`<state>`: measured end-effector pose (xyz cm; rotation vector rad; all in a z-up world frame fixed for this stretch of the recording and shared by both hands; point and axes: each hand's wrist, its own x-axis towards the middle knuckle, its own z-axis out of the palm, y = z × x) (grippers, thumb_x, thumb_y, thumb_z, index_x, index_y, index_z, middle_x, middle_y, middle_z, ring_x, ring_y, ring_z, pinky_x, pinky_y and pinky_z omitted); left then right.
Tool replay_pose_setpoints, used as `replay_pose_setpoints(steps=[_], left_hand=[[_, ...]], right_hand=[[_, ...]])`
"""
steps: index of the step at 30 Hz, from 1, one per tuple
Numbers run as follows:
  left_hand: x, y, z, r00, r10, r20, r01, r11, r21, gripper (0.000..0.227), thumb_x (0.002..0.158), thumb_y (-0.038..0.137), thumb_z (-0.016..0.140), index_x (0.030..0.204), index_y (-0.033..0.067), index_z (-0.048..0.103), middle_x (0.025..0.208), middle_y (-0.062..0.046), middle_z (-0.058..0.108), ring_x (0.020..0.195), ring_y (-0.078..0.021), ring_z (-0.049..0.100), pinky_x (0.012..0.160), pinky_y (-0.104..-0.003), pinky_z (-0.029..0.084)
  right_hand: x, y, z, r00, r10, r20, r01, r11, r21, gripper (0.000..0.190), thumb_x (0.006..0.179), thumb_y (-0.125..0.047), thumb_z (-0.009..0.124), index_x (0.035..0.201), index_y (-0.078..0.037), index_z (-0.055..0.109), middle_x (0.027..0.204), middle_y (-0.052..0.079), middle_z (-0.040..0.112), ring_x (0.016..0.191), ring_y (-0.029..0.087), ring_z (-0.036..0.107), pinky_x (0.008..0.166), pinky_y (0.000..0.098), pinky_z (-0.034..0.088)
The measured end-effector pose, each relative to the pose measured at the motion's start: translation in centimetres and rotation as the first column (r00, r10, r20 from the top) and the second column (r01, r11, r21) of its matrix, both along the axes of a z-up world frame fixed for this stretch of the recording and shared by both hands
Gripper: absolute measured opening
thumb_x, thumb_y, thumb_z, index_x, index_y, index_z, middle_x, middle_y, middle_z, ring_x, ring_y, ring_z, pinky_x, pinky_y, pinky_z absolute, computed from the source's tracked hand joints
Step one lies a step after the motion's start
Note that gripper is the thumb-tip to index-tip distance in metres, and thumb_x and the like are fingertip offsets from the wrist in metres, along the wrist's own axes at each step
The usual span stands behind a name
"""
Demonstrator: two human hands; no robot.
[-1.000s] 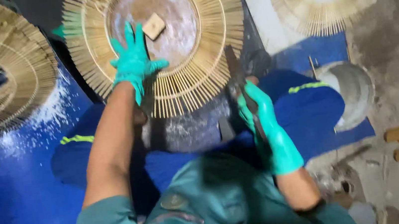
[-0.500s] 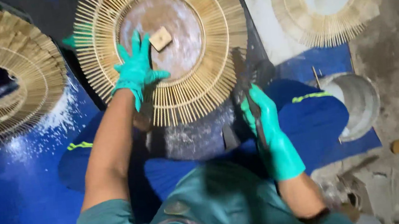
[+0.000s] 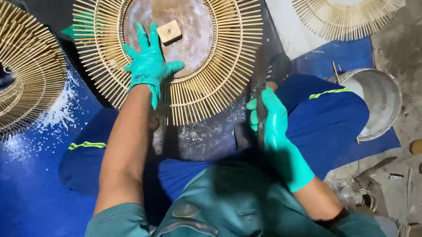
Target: The person is using a manual scraping tool to refine the edges and surfaces of circular bamboo frames in a manufacturing setting.
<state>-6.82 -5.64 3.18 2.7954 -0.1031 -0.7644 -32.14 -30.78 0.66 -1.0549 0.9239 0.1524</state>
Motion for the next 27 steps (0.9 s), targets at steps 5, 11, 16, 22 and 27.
replay_pose_setpoints(steps=[5,11,16,22,27], left_hand=[[1.2,0.3,-1.0,0.999,-0.028,-0.030,0.028,1.000,0.010,0.139,0.062,0.061,0.092,0.166,0.0351,0.003,0.174,-0.001,-0.012,0.150,-0.0626,0.000,0.098,-0.090,0.028],[1.0,0.7,-1.6,0.999,-0.038,0.023,0.039,0.999,-0.034,0.139,0.063,0.059,0.092,0.167,0.0365,0.004,0.174,0.001,-0.013,0.151,-0.0626,-0.001,0.098,-0.091,0.026],[-1.0,-0.5,-1.7,1.000,-0.027,-0.011,0.027,1.000,-0.003,0.136,0.068,0.064,0.090,0.167,0.0343,0.001,0.173,0.000,-0.013,0.148,-0.0669,0.000,0.095,-0.090,0.030],[-2.0,-2.8,-0.7,0.992,0.124,-0.006,-0.124,0.992,-0.017,0.135,0.075,0.073,0.082,0.166,0.0235,-0.005,0.170,-0.008,-0.018,0.144,-0.0705,0.003,0.093,-0.086,0.035],[-2.1,-2.4,-2.9,0.988,0.121,0.094,-0.121,0.993,-0.005,0.142,0.072,0.075,0.086,0.165,0.0196,-0.006,0.167,-0.014,-0.017,0.143,-0.0683,0.003,0.095,-0.089,0.028]], right_hand=[[2.3,-0.9,4.2,0.996,0.061,-0.066,-0.057,0.996,0.062,0.046,0.104,-0.048,0.050,0.087,-0.008,0.061,0.055,0.004,0.049,0.040,0.017,0.042,0.036,0.0325,0.030],[3.5,-0.3,6.7,0.998,0.022,0.061,-0.025,0.998,0.052,0.030,0.099,-0.043,0.052,0.093,-0.016,0.062,0.058,-0.001,0.053,0.041,0.014,0.043,0.036,0.0309,0.031],[-0.4,-1.4,2.9,0.999,0.024,0.029,-0.024,1.000,-0.010,0.047,0.103,-0.047,0.053,0.080,-0.007,0.062,0.050,0.004,0.049,0.036,0.017,0.038,0.033,0.0312,0.026],[-1.7,-0.3,1.9,0.987,-0.131,-0.094,0.144,0.978,0.150,0.040,0.101,-0.045,0.054,0.084,-0.009,0.063,0.057,0.005,0.057,0.041,0.020,0.047,0.037,0.0334,0.035],[-3.0,-2.8,-3.2,0.982,0.151,0.115,-0.189,0.837,0.513,0.051,0.090,-0.058,0.042,0.077,-0.013,0.063,0.044,0.009,0.053,0.031,0.026,0.048,0.028,0.0408,0.039]])
